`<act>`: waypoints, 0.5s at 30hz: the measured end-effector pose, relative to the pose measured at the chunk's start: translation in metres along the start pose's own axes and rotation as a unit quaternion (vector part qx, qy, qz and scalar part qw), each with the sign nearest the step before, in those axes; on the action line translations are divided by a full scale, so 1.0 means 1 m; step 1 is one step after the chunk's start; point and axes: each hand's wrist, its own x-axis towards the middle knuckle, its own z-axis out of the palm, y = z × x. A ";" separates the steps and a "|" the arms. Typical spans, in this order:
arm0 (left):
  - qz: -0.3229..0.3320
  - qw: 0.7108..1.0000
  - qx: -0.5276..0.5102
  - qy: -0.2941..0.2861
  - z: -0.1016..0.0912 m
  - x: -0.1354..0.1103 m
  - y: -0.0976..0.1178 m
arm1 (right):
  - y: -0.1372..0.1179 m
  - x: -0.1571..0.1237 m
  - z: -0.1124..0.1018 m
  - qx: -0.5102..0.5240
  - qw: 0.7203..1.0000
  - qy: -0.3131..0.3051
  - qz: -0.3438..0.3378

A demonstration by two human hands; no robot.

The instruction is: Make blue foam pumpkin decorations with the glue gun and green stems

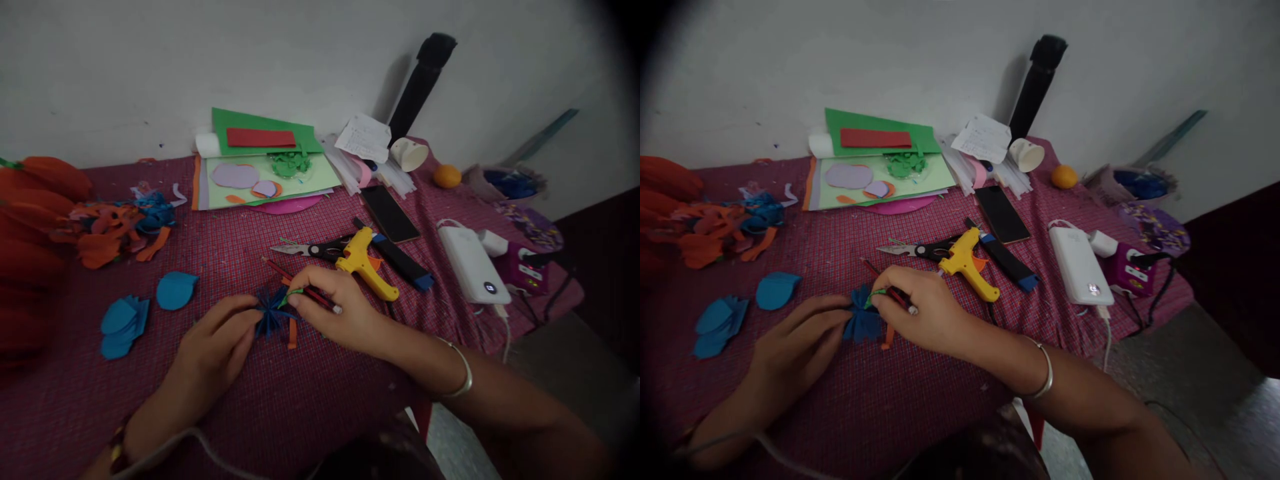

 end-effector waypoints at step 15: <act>-0.014 1.000 -0.010 0.022 0.005 0.006 0.003 | -0.003 0.001 -0.001 0.055 0.998 0.011 0.042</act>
